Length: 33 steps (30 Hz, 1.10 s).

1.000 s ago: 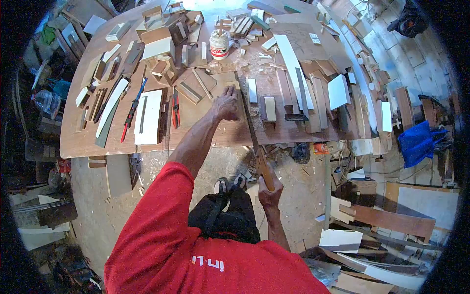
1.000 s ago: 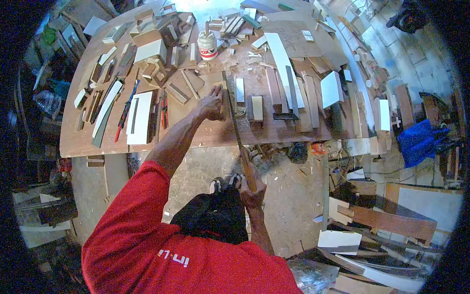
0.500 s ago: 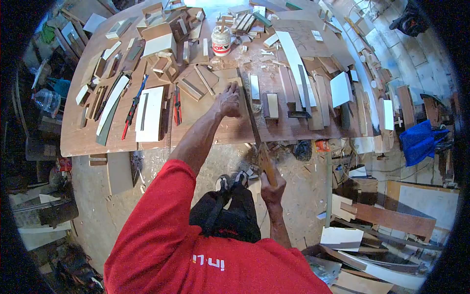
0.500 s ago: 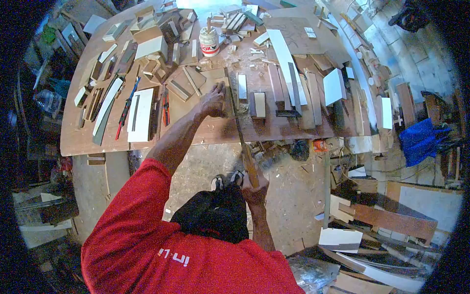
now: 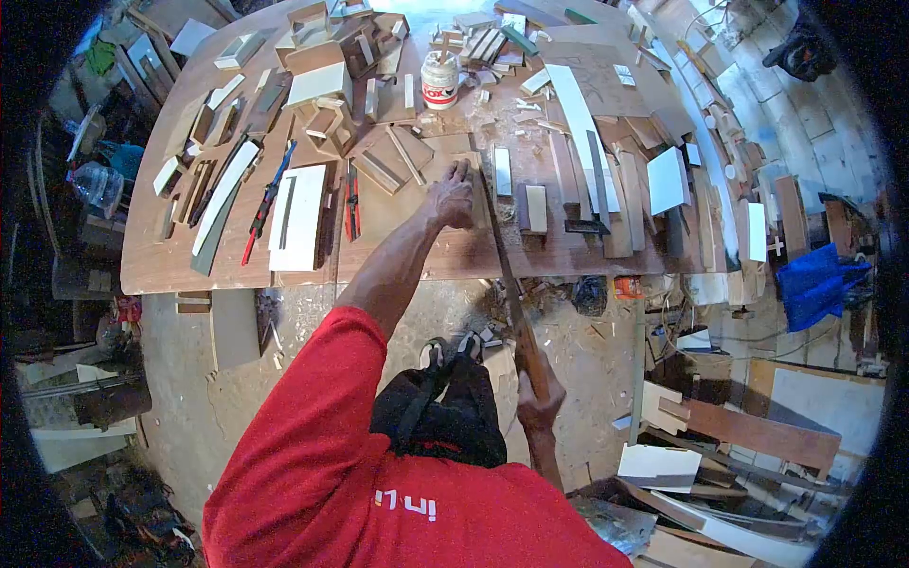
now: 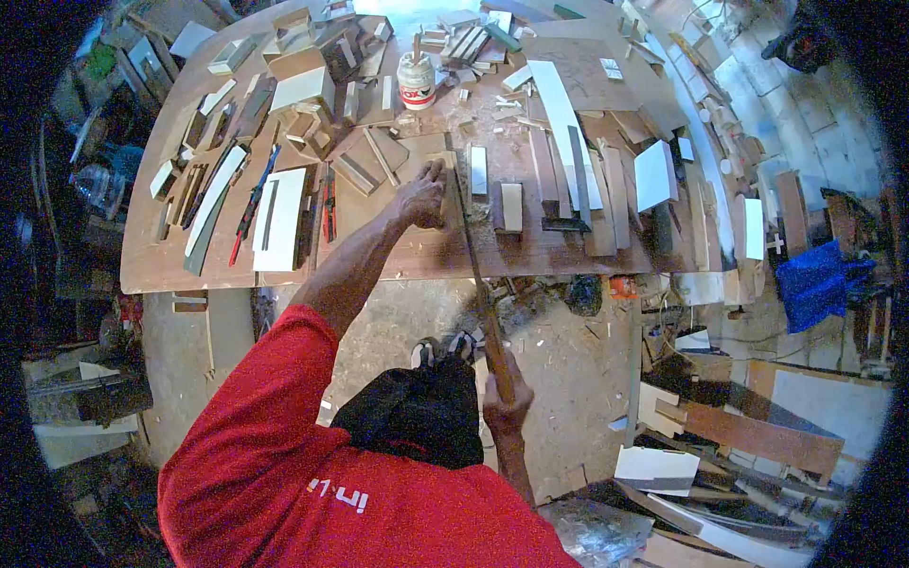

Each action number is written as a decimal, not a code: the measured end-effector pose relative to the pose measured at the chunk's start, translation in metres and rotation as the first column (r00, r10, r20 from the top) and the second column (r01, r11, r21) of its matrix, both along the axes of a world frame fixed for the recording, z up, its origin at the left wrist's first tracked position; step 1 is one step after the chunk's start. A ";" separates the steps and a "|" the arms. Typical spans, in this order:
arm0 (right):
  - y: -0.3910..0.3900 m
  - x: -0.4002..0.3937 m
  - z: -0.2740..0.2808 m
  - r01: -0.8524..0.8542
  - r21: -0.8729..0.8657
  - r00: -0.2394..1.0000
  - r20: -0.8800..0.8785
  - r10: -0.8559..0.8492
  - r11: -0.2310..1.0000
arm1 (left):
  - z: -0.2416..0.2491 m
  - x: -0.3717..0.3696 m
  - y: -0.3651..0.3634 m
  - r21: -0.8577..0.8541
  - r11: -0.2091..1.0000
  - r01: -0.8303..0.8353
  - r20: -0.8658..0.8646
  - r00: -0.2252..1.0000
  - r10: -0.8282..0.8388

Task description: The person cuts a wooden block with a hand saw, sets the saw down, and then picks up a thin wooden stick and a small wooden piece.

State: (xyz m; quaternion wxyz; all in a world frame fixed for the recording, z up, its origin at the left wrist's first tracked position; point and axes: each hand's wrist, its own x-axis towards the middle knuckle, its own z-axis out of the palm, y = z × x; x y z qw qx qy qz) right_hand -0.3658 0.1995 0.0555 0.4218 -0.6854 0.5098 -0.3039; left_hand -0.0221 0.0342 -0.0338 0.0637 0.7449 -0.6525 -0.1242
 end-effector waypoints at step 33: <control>-0.008 -0.002 0.002 0.008 0.085 1.000 -0.018 -0.006 0.996 | -0.025 0.009 -0.017 0.104 0.992 0.064 0.065 0.995 -0.071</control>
